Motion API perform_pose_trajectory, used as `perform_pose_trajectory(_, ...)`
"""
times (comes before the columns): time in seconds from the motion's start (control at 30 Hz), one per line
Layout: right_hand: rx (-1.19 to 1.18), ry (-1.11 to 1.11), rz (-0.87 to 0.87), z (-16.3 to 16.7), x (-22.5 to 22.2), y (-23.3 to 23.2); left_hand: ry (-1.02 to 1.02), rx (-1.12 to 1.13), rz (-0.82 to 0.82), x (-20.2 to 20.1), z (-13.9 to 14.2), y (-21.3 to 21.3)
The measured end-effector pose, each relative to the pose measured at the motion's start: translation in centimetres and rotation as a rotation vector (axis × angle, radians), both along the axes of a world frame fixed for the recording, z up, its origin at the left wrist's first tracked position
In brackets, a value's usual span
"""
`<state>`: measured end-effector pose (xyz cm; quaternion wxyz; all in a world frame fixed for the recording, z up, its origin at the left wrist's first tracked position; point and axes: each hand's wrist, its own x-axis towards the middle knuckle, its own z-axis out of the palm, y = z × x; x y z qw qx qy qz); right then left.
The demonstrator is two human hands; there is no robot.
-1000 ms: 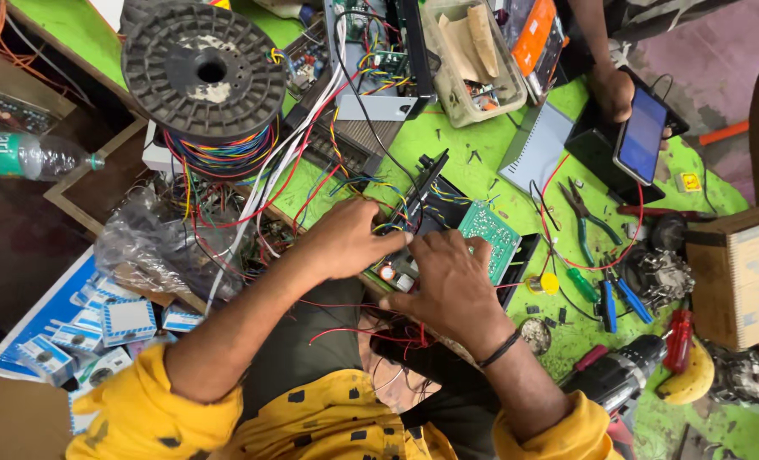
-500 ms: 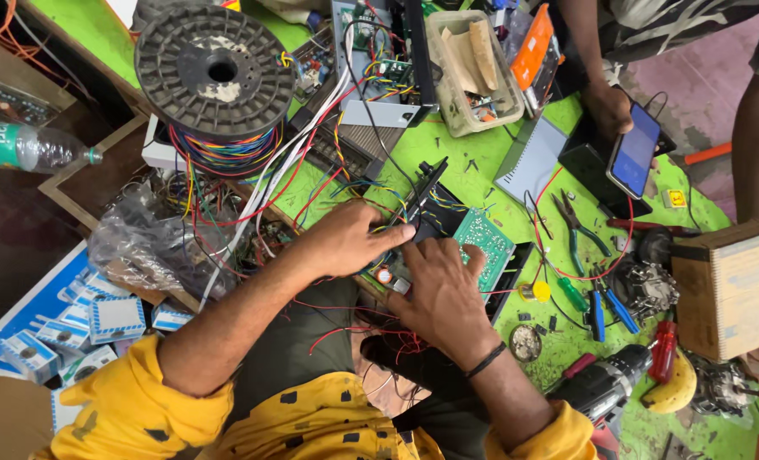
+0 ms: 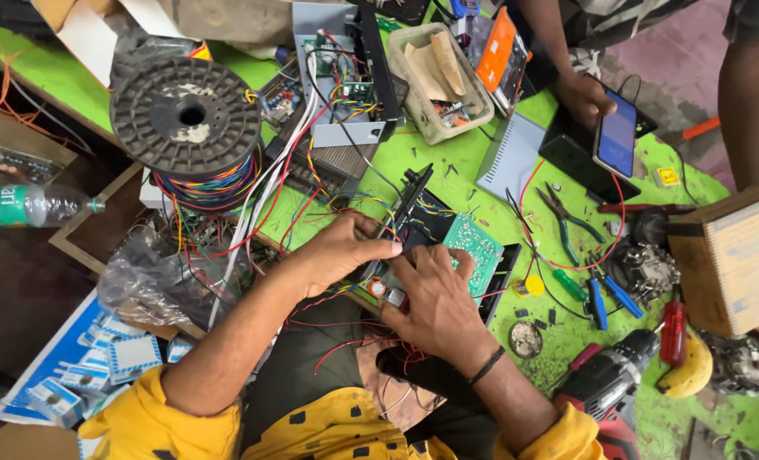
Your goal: The person manipulates wires and components on a circuit board inside a black chassis. They repeatedly connect and disconnect a red wire to a terminal, adjust the position of capacitors, and reposition the board within the chassis.
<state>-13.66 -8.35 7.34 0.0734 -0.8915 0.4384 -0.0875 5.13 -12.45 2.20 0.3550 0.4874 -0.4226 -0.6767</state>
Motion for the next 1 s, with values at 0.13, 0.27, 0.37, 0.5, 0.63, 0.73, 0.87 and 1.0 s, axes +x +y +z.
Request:
perform_pose_trajectory(0.13, 0.01, 0.003, -0.014, 0.4, -0.1, -0.1, -0.057, 0.039, -0.022, -0.1, 0.3, -0.3)
perform_pose_trajectory(0.27, 0.033, 0.019, -0.006, 0.5, -0.3, 0.1, -0.035, 0.099, -0.126, 0.5, 0.8, -0.8)
perform_pose_trajectory(0.37, 0.024, 0.005, 0.014, 0.6, -0.6, 0.2, -0.047, 0.077, -0.139, 0.5, 0.8, -1.1)
perform_pose_trajectory(0.5, 0.05, -0.042, 0.027, 0.9, -1.0, 0.3, -0.026, 0.064, -0.117, 0.5, 0.6, -1.4)
perform_pose_trajectory(0.63, 0.008, 0.025, 0.017, 0.6, -0.8, 0.5, -0.061, 0.063, -0.025, 0.2, 0.3, -1.0)
perform_pose_trajectory(0.73, -0.003, -0.055, 0.044, 0.7, -0.8, 0.4, -0.067, 0.033, -0.039, 0.1, 0.4, -0.8)
perform_pose_trajectory(0.87, 0.021, -0.043, 0.005, 1.4, -0.5, 0.4, -0.105, 0.057, -0.066, 0.4, 0.6, -1.4)
perform_pose_trajectory(1.0, -0.189, -0.006, -0.046, 1.1, 0.9, 2.2, 0.008, -0.005, -0.042, 0.2, 0.1, -1.3)
